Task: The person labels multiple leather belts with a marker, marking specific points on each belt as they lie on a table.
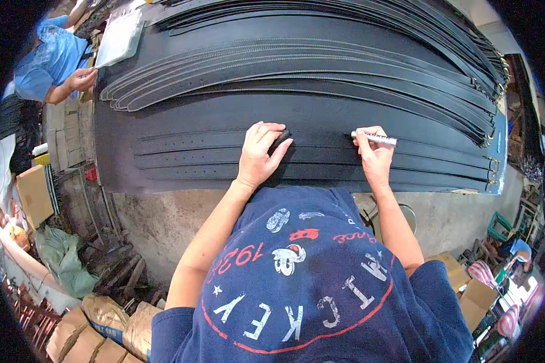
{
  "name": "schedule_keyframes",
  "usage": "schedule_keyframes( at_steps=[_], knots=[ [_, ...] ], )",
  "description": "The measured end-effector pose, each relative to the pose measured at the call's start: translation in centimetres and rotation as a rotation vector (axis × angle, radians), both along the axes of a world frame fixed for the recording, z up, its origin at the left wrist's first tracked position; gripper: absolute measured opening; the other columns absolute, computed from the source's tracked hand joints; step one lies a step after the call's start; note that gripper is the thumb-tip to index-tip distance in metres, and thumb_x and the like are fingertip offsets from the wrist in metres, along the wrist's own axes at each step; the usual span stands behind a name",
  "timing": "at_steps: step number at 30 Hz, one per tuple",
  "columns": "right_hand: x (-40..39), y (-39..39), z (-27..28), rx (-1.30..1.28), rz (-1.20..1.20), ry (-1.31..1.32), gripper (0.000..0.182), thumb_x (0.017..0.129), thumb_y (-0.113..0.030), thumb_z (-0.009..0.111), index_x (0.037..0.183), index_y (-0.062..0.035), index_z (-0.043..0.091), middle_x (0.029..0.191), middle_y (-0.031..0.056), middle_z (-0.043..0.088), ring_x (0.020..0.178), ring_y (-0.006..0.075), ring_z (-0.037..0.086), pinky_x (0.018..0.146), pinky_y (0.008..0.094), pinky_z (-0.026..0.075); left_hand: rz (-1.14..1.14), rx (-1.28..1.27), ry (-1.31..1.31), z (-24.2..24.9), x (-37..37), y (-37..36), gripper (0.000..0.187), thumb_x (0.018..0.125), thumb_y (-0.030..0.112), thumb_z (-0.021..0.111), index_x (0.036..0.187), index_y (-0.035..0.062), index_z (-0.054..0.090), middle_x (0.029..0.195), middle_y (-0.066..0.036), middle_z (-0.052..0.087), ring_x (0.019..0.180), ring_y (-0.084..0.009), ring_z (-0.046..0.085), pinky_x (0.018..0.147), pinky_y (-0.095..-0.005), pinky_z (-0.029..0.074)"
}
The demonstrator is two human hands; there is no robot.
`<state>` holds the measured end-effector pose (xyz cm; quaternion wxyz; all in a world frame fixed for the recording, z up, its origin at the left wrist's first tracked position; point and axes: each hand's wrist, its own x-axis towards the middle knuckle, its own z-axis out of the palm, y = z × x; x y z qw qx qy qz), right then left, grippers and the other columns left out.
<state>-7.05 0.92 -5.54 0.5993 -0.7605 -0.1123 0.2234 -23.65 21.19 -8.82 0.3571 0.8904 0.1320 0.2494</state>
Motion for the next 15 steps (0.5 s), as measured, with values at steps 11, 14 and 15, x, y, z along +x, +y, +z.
schedule_keyframes(
  at_steps=[11,14,15],
  knots=[
    [-0.1,0.2,-0.8,-0.09,0.021,-0.143,0.01,0.087,-0.011,0.07,0.082,-0.0045,0.065,0.071,-0.0027,0.063,0.06,0.0023,0.049,0.055,0.0206,0.04,0.006,-0.004,0.014,0.0,0.1,-0.1,0.019,0.079,0.016,0.074,0.09,0.003,0.064,0.102,-0.008,0.066,0.099,-0.0268,0.061,0.099,-0.0435,0.042],
    [-0.2,0.4,-0.5,-0.183,0.01,-0.213,0.013,0.086,-0.013,0.072,0.079,-0.005,0.065,0.066,-0.0035,0.061,0.057,0.0026,0.048,0.052,0.0214,0.039,0.006,-0.006,0.021,0.2,0.1,-0.1,0.018,0.079,0.014,0.073,0.089,0.0029,0.064,0.103,-0.008,0.067,0.1,-0.0265,0.061,0.099,-0.0435,0.042],
    [-0.2,0.7,0.1,-0.219,0.004,-0.241,0.014,0.085,-0.014,0.073,0.077,-0.0051,0.065,0.065,-0.0038,0.06,0.056,0.0027,0.047,0.052,0.0215,0.039,0.006,-0.007,0.021,0.3,0.1,-0.1,0.017,0.079,0.013,0.073,0.089,0.0029,0.063,0.104,-0.008,0.067,0.101,-0.0263,0.062,0.1,-0.0435,0.043]
  ],
)
